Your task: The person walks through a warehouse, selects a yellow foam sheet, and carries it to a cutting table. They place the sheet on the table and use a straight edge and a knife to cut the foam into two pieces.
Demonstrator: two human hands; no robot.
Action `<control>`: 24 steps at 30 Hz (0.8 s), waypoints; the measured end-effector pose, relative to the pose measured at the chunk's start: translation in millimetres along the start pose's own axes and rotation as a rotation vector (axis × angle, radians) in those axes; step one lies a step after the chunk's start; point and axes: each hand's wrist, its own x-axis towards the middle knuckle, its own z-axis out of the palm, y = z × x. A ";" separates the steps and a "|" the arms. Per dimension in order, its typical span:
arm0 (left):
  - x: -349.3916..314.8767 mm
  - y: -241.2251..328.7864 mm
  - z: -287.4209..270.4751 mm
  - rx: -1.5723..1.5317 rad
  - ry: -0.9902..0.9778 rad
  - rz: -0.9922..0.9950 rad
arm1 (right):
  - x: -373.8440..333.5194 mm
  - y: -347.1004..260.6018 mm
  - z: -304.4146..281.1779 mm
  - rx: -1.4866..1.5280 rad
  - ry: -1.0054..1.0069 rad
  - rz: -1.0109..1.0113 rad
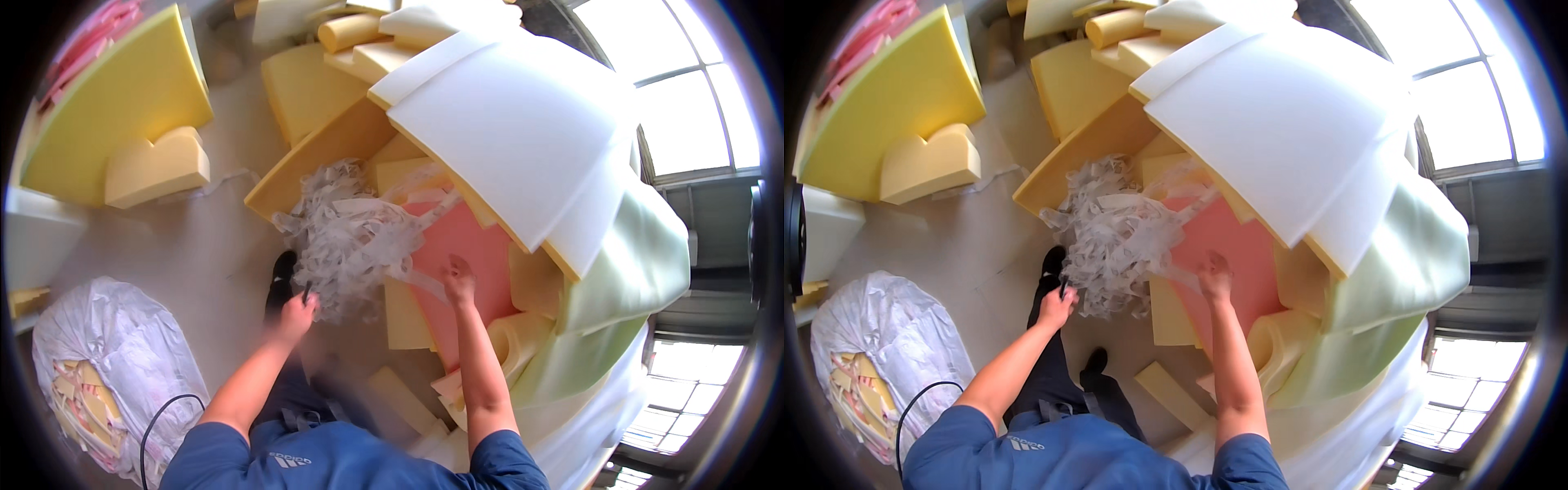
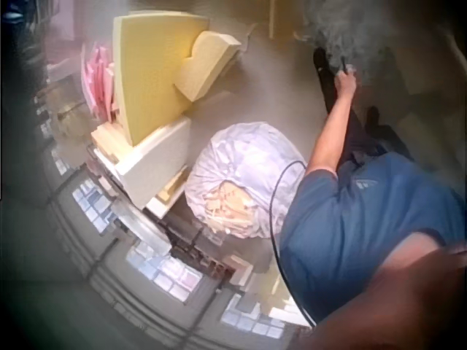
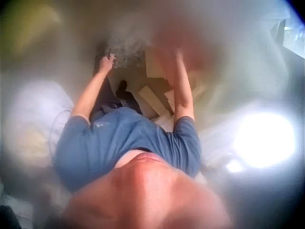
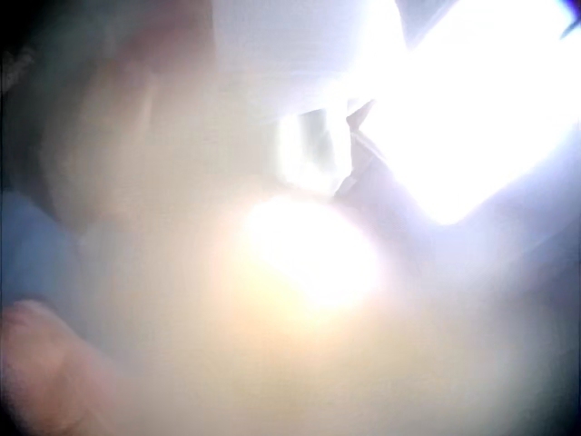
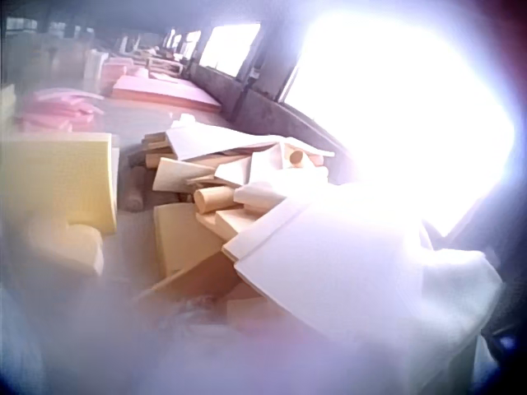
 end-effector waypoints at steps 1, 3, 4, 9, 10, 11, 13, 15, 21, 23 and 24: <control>42.0 12.6 3.7 0.064 0.037 0.044 | 13.0 -27.7 16.6 -0.107 -0.020 -0.210; 134.4 39.1 15.7 0.065 0.081 0.105 | 42.9 -92.6 55.3 -0.217 -0.089 -0.472; 176.9 57.2 21.5 -0.037 0.043 0.087 | 59.8 -133.7 71.7 -0.222 -0.154 -0.511; 329.1 109.6 78.4 -0.128 -0.153 0.334 | 217.7 -151.3 180.3 -0.808 -0.335 -0.572; 330.3 112.5 95.9 -0.060 -0.378 0.198 | 231.7 -131.4 174.1 -0.991 -0.432 -0.441; 335.2 112.4 104.8 0.017 -0.599 0.072 | 247.9 -113.5 167.4 -1.161 -0.519 -0.310; 284.3 72.2 139.2 -0.130 -0.746 0.194 | 251.2 -101.7 156.1 -1.362 -0.671 -0.213; 223.3 83.3 137.0 -0.497 -0.946 -0.086 | 231.2 -121.8 123.7 -1.391 -0.800 -0.175; 99.2 170.7 141.0 -0.544 -1.212 0.105 | 221.7 -173.4 31.2 -1.046 -0.789 -0.225; 91.9 189.8 132.2 -0.489 -1.278 0.165 | 219.6 -181.3 18.4 -1.120 -0.813 -0.119; 88.6 189.3 136.2 -0.479 -1.267 0.195 | 218.2 -185.2 14.6 -1.169 -0.827 -0.063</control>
